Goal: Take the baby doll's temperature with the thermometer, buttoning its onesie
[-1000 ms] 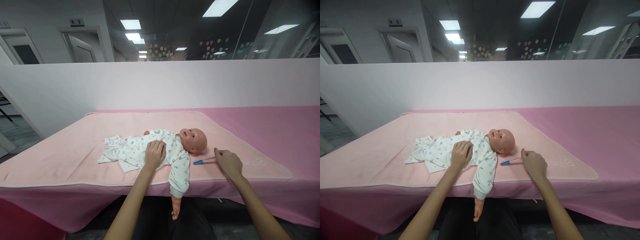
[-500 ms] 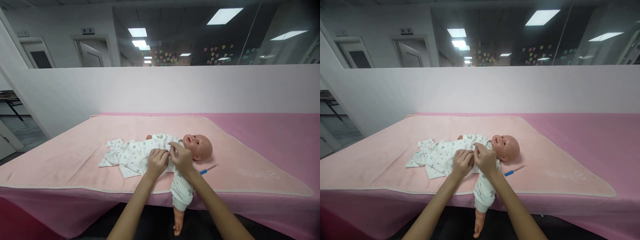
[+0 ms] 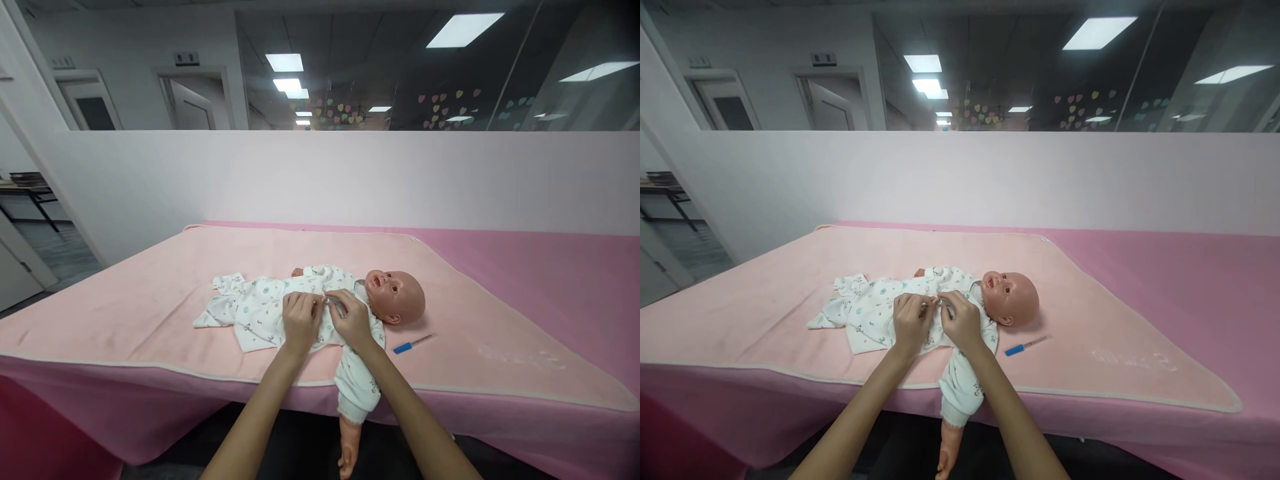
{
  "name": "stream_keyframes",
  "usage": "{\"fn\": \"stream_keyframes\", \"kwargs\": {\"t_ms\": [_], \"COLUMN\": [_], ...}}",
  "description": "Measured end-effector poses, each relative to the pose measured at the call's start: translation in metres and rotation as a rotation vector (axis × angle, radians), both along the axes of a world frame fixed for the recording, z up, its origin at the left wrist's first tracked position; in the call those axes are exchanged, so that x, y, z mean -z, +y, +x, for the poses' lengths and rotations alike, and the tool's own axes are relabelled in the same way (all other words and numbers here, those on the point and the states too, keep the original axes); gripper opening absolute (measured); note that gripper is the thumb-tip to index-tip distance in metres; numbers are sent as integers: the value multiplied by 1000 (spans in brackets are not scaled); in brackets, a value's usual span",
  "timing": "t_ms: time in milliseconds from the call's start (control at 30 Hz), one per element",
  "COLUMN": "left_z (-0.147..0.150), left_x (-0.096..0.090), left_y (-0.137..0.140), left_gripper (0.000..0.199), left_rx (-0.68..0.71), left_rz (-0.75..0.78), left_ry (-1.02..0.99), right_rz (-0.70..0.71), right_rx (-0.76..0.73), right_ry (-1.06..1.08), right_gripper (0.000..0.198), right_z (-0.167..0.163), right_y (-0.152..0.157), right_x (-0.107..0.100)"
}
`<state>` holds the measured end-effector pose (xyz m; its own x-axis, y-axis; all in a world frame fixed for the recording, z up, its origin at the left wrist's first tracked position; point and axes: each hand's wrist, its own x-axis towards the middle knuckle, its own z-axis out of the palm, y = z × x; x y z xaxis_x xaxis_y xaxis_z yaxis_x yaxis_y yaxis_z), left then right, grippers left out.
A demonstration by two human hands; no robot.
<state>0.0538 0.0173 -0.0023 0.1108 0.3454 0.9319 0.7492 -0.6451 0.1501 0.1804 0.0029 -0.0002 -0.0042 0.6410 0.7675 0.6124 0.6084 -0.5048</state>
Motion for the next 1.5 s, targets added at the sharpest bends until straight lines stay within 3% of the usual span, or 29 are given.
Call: {"fn": "stream_keyframes", "kwargs": {"t_ms": [167,300,800,1167,1500], "left_z": [0,1,1,0,-1], "left_x": [-5,-7,-5,-8,-7], "left_y": [-4,-6,-4,-7,-9], "left_gripper": [4,16,12,20,11], "left_rx": [15,1,-7,38,119], "left_rz": [-70,-114,-136,-117,-61], "left_ry": [13,60,79,58,42], "right_rz": [0,3,-4,-19,1], "right_rx": [-7,-16,19,43,52], "right_ry": [43,79,75,87,78], "right_gripper": [20,19,19,20,14], "right_z": [-1,-1,0,1,0], "right_y": [0,1,3,4,2], "right_x": [-1,0,2,4,1]}}
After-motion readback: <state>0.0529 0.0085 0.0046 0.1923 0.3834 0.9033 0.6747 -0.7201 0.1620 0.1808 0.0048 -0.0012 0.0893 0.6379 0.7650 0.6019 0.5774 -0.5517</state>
